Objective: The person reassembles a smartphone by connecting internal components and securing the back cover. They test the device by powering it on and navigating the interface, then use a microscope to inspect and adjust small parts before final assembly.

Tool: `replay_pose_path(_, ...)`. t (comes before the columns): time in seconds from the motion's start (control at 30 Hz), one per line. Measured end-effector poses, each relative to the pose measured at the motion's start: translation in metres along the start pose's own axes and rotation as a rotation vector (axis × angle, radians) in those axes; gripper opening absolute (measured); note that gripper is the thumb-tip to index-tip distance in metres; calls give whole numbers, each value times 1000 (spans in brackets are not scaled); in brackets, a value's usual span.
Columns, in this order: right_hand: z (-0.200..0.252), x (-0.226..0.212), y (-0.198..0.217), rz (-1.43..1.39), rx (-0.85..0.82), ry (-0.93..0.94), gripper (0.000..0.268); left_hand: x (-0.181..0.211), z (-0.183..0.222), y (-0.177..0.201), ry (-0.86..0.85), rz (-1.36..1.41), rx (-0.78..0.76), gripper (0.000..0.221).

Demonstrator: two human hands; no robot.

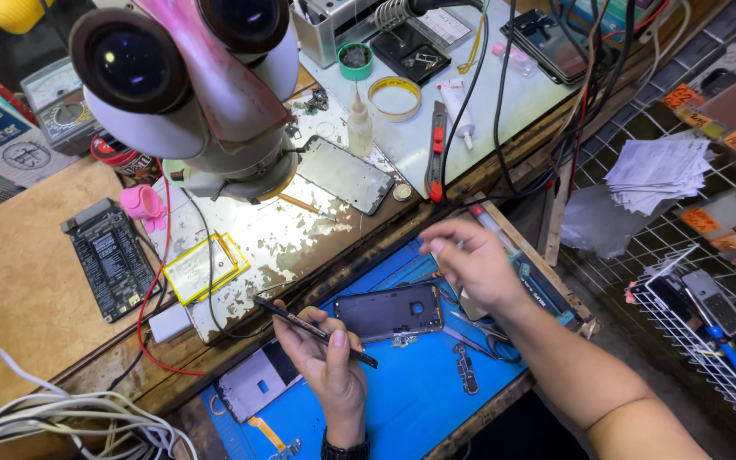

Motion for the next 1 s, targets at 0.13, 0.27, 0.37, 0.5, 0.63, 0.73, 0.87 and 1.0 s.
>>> replay_pose_path(0.13,-27,-56,15,193,61,139,25,0,0,0,13,39,-22,92)
replay_pose_path(0.27,-78,-115,-7,566,-23,320,31,-2,-1,1,34,32,-13,92)
replay_pose_path(0.37,-134,-140,-25,692,-26,332,30,-2,0,1,38,49,-22,92)
replay_pose_path(0.5,-205,-154,-46,958,-112,286,26,-2,0,1,30,58,-27,92)
replay_pose_path(0.63,-283,-135,-68,1234,-176,406,26,-4,-1,6,36,76,-21,95)
replay_pose_path(0.73,-314,-107,-81,1220,-297,614,25,-4,-2,8,37,85,-17,97)
replay_pose_path(0.87,-340,-87,-89,1181,-349,631,25,-3,-2,10,45,101,-3,99)
replay_pose_path(1.0,-350,-83,-93,1166,-357,642,25,-4,-2,11,53,111,8,101)
Point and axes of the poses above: each hand's wrist, its own z-axis away from the middle knuckle, its own y-axis out of the back of the hand, x = y × z, the point moved 6 cm from there along -z, towards the middle knuckle, and after that the axes turned 3 degrees about z, right-handed, at the moved point
